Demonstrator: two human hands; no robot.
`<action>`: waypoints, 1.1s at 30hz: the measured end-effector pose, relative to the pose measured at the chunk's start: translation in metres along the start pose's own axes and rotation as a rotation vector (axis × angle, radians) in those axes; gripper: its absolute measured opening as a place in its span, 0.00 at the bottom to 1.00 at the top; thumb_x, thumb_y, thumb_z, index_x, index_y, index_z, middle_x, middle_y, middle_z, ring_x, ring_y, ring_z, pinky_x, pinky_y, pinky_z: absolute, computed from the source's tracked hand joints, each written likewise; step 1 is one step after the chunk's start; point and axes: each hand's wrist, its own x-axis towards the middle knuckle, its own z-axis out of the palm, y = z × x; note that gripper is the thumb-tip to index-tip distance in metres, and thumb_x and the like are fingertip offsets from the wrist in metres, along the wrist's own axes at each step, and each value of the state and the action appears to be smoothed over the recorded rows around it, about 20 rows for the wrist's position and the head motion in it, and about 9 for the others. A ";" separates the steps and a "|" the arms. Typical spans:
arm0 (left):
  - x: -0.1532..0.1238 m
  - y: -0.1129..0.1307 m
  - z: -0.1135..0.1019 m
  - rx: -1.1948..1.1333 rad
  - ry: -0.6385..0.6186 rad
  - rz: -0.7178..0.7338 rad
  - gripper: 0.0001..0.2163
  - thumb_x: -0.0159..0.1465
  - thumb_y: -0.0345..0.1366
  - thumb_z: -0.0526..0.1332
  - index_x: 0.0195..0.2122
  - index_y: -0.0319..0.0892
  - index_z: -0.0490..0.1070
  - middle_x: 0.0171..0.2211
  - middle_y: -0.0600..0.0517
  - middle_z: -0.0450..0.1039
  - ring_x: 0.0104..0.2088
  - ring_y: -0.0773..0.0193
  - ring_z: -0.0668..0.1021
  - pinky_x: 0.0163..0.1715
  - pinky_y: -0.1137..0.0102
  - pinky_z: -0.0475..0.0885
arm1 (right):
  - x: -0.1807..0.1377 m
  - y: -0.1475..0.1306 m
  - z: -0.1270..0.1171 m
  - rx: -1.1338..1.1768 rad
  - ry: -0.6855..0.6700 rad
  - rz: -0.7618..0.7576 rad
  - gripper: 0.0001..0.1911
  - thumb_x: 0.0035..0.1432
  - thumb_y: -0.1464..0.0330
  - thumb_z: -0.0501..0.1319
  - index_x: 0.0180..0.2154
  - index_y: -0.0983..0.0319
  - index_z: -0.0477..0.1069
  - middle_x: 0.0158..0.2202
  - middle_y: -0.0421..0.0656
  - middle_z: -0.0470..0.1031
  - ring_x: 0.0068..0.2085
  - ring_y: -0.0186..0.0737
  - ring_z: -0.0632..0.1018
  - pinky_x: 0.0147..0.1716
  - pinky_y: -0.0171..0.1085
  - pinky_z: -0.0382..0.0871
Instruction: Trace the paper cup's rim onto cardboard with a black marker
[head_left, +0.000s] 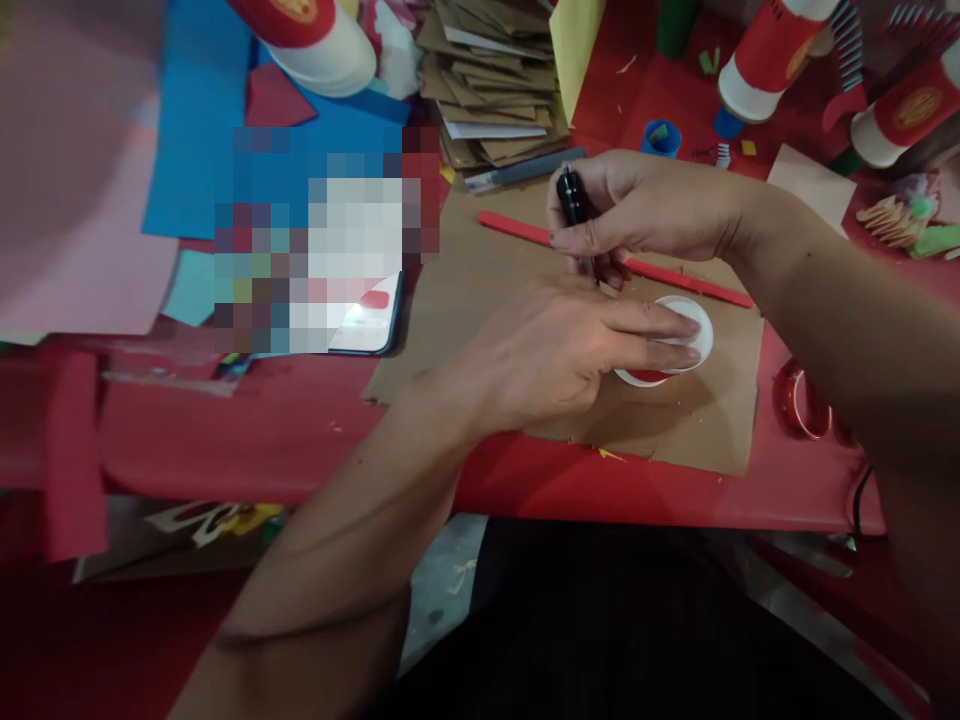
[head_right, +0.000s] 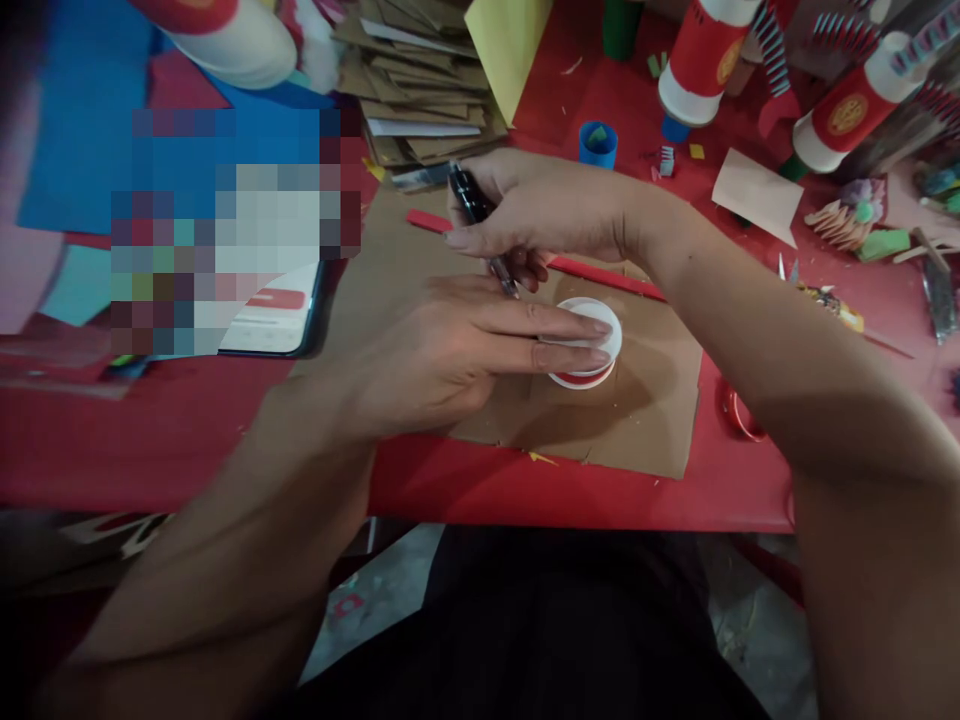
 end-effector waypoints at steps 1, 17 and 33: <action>0.000 0.000 0.001 0.006 0.021 0.021 0.27 0.57 0.20 0.47 0.49 0.54 0.74 0.51 0.62 0.76 0.52 0.61 0.77 0.47 0.63 0.72 | 0.000 0.001 0.001 -0.003 0.004 -0.005 0.12 0.63 0.77 0.59 0.27 0.62 0.63 0.20 0.34 0.71 0.19 0.26 0.71 0.18 0.26 0.69; -0.001 -0.001 0.001 0.017 0.078 0.095 0.25 0.59 0.20 0.48 0.49 0.52 0.74 0.50 0.60 0.77 0.50 0.62 0.78 0.48 0.64 0.73 | -0.006 -0.005 0.003 -0.171 0.043 -0.061 0.11 0.58 0.83 0.58 0.28 0.64 0.63 0.20 0.33 0.69 0.22 0.28 0.73 0.19 0.26 0.70; -0.002 -0.001 0.004 0.005 0.085 0.011 0.22 0.62 0.24 0.50 0.47 0.57 0.76 0.50 0.59 0.77 0.43 0.63 0.80 0.41 0.66 0.74 | -0.046 0.018 -0.015 -0.045 0.386 -0.101 0.11 0.64 0.79 0.57 0.31 0.60 0.60 0.22 0.34 0.75 0.20 0.27 0.73 0.21 0.26 0.69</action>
